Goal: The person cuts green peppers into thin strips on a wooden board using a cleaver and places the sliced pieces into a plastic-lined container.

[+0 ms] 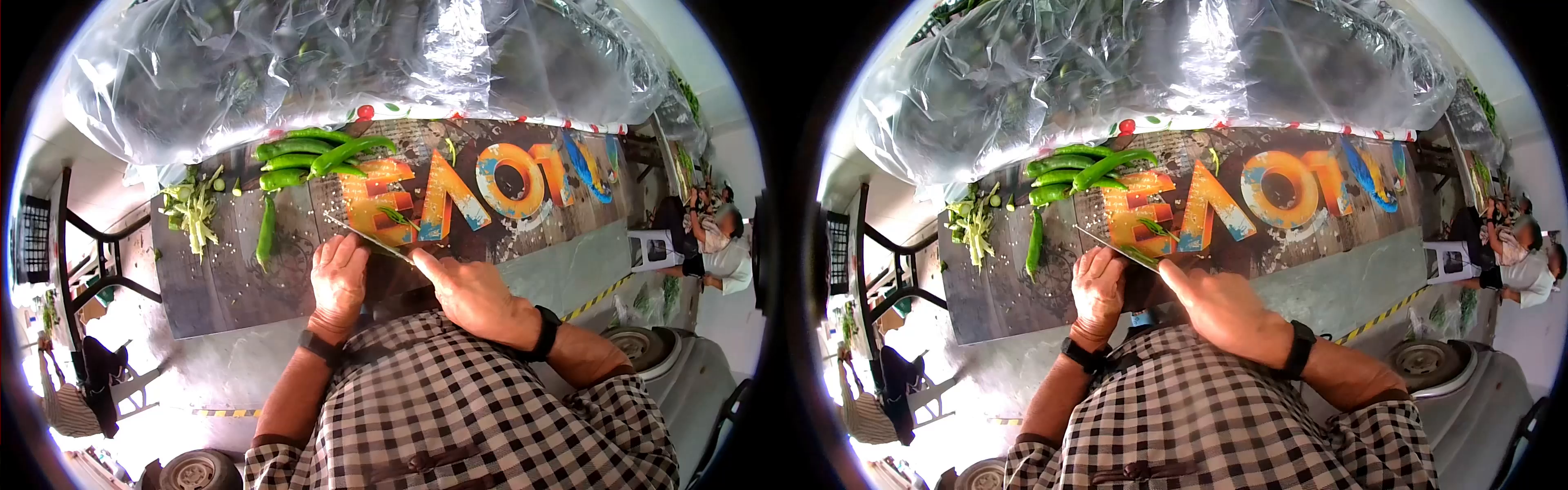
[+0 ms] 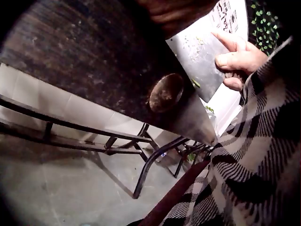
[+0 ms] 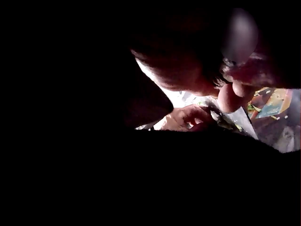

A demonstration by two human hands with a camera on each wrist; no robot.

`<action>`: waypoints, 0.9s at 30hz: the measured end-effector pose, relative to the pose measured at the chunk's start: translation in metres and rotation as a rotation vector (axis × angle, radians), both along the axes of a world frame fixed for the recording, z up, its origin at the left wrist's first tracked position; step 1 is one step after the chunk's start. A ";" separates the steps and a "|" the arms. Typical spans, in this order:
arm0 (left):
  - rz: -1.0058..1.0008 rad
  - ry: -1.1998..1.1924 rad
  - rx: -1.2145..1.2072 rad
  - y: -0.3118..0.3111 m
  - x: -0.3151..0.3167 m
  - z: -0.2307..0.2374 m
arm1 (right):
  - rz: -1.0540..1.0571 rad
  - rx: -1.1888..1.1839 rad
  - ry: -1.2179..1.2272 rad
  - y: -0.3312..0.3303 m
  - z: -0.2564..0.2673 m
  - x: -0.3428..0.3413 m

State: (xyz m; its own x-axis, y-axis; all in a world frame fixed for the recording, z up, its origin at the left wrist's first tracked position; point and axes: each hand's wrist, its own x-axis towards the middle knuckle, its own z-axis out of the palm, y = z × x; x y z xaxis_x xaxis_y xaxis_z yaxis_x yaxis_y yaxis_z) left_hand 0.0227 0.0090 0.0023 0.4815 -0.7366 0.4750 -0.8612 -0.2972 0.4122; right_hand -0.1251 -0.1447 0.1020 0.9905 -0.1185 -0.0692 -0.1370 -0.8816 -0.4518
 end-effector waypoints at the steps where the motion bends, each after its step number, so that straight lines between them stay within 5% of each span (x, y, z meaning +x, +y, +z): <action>1: -0.001 0.009 -0.006 0.000 0.000 0.000 | 0.010 0.007 -0.015 0.001 -0.003 0.004; 6: -0.005 0.019 -0.027 0.001 0.000 -0.002 | 0.008 -0.048 0.014 0.011 -0.019 0.037; 14: -0.002 0.058 -0.064 0.000 0.000 -0.007 | -0.002 0.012 0.049 -0.023 -0.011 -0.016; 27: -0.011 0.032 -0.052 0.002 -0.001 -0.006 | -0.036 0.034 0.085 -0.010 0.001 -0.009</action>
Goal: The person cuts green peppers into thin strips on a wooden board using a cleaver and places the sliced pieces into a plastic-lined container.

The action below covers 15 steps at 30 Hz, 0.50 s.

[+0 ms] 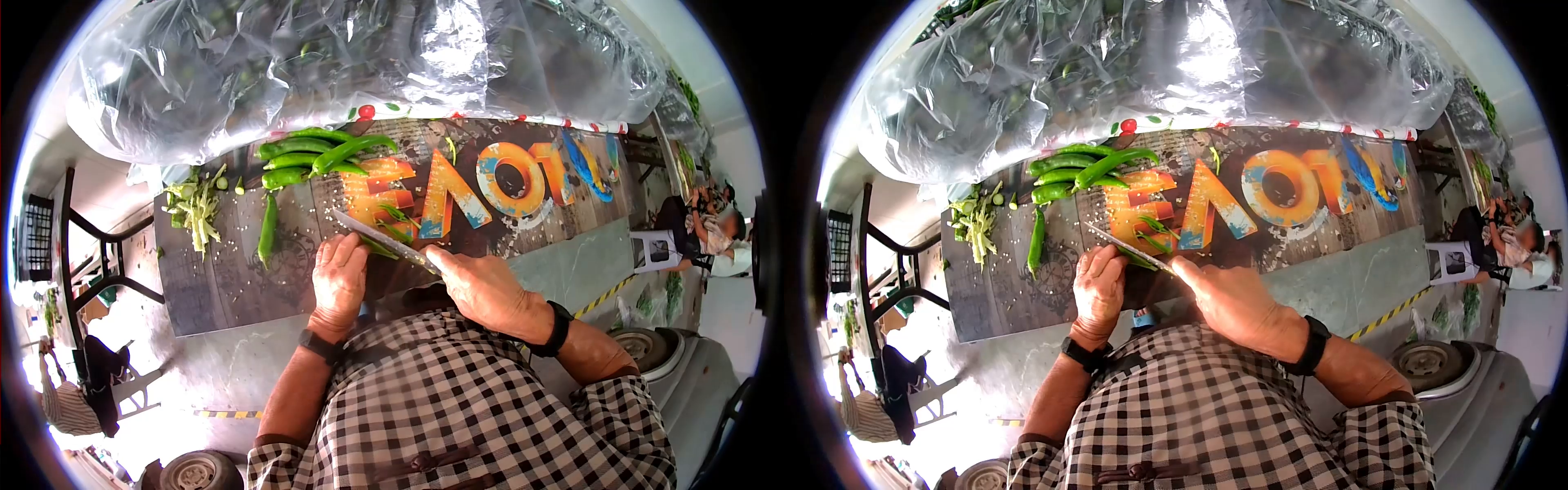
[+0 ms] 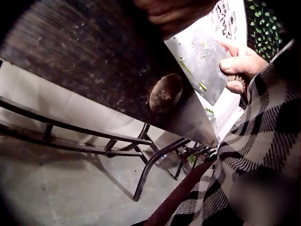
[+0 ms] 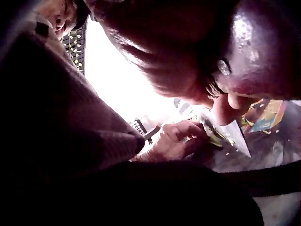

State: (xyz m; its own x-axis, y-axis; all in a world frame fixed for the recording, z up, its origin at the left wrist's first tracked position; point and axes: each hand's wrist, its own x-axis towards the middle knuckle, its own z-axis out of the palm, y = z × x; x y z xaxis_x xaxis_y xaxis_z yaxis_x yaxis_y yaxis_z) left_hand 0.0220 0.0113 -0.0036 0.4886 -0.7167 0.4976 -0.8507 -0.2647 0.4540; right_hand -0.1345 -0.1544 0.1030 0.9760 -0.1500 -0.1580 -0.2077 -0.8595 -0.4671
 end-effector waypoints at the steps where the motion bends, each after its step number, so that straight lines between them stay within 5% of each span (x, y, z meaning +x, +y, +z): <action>1: 0.000 0.000 -0.005 0.000 0.000 0.000 | 0.004 0.005 0.018 -0.001 -0.001 0.000; 15: -0.004 0.022 0.012 -0.001 0.001 0.004 | -0.019 0.018 -0.020 0.008 -0.001 0.001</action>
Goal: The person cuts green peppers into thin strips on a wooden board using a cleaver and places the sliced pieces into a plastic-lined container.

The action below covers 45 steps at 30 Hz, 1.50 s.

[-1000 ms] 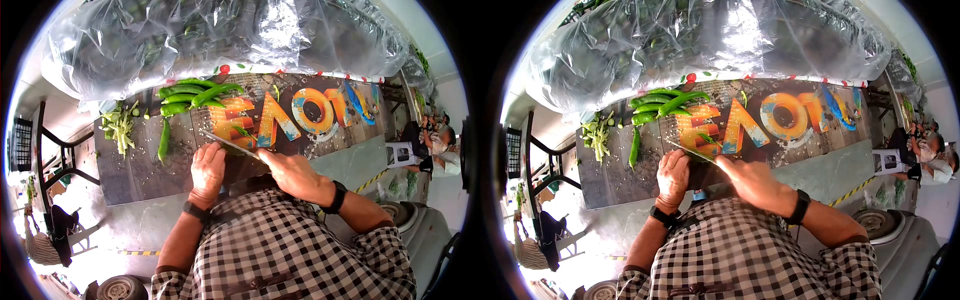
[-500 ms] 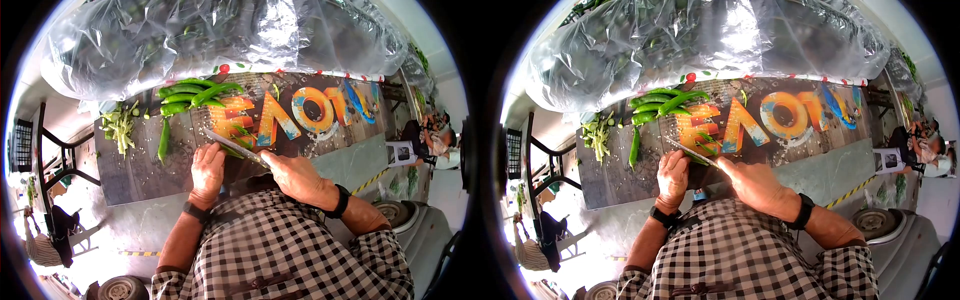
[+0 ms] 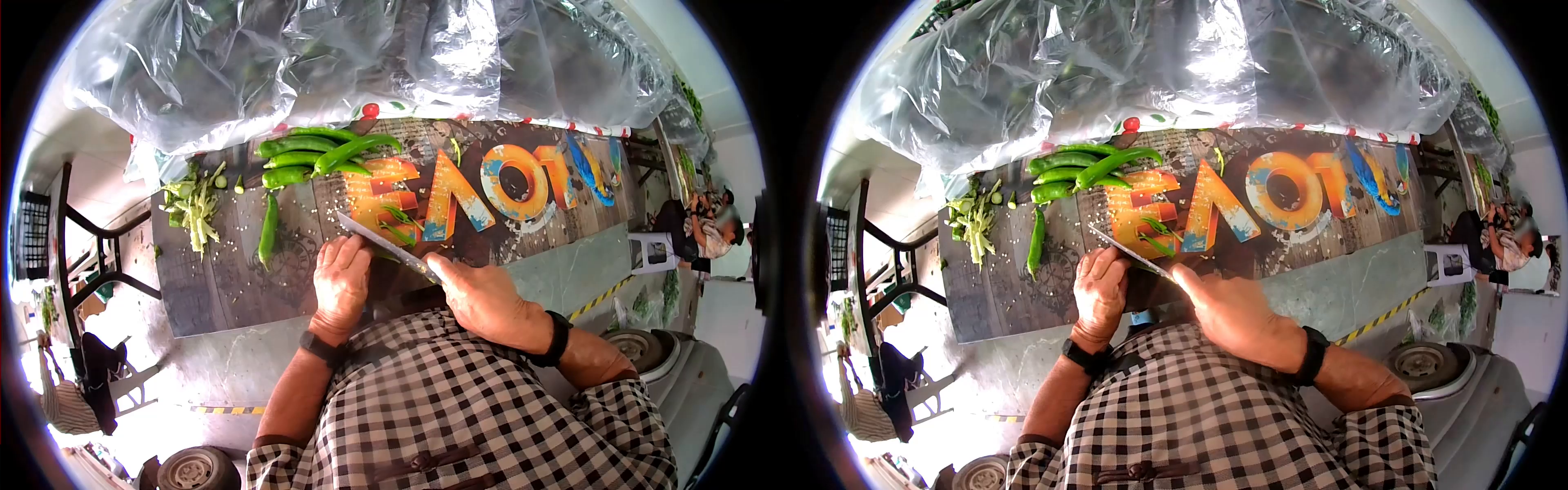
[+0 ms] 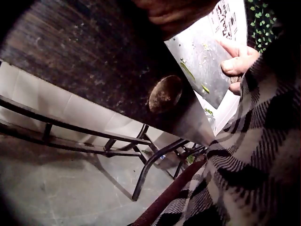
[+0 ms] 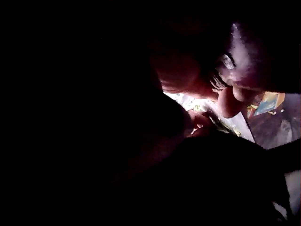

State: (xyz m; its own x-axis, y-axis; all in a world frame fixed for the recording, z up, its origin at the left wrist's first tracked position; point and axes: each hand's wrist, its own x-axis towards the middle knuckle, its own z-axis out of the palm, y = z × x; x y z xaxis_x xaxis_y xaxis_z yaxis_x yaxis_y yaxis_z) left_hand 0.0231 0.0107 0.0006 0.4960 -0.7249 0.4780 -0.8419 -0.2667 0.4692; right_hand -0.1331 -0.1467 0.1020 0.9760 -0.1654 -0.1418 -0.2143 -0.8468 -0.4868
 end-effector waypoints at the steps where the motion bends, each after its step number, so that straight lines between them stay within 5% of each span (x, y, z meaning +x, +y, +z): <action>1: 0.000 0.007 0.000 0.000 0.000 0.001 | 0.008 -0.021 0.005 0.002 0.003 0.002; 45: -0.027 0.052 -0.014 0.004 -0.001 0.002 | 0.061 0.108 -0.005 0.003 -0.008 0.015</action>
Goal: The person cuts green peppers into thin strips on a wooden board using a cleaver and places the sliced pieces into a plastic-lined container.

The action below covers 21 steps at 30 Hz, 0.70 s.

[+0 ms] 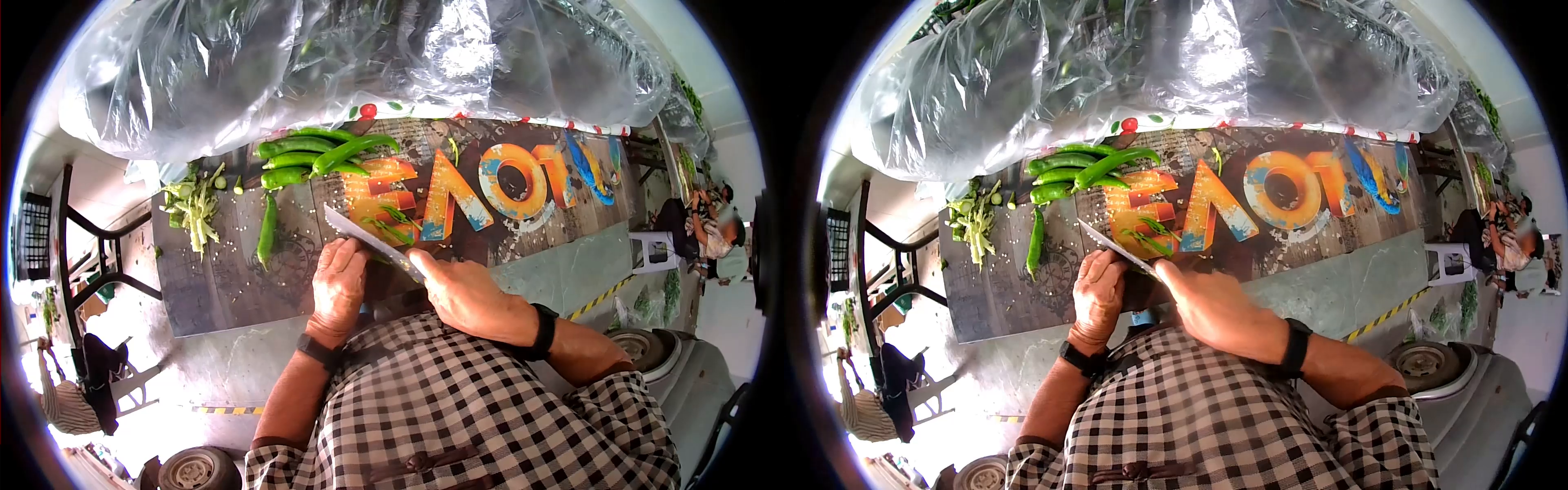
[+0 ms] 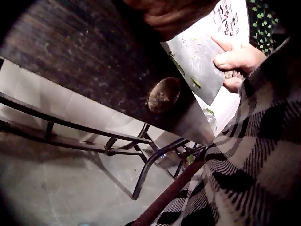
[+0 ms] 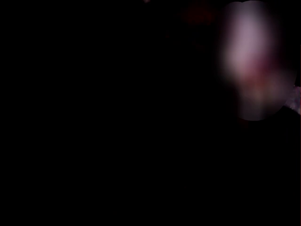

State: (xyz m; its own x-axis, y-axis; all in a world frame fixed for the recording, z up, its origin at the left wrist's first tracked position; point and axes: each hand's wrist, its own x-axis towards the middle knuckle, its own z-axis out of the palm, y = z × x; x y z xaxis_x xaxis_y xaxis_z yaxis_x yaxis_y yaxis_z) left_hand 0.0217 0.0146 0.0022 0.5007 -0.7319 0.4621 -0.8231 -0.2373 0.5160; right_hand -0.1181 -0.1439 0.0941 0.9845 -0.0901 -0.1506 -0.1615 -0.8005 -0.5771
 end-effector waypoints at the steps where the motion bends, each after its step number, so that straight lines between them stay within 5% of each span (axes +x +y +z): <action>1: -0.003 0.000 0.002 0.000 0.001 0.000 | -0.012 0.002 0.040 0.003 -0.001 0.005; 12: 0.006 0.012 -0.033 -0.001 -0.002 0.000 | -0.048 -0.042 -0.030 -0.019 -0.011 -0.008; 21: 0.039 -0.063 0.005 -0.002 -0.004 0.009 | -0.324 -0.059 -0.069 -0.044 0.001 -0.026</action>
State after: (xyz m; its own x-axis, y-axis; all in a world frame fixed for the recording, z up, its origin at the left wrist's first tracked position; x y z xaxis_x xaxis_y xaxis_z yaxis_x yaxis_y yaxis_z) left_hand 0.0175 0.0128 0.0112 0.4990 -0.7146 0.4902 -0.8439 -0.2721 0.4625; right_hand -0.1445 -0.1880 0.0948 0.9107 -0.4071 -0.0697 -0.3755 -0.7461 -0.5498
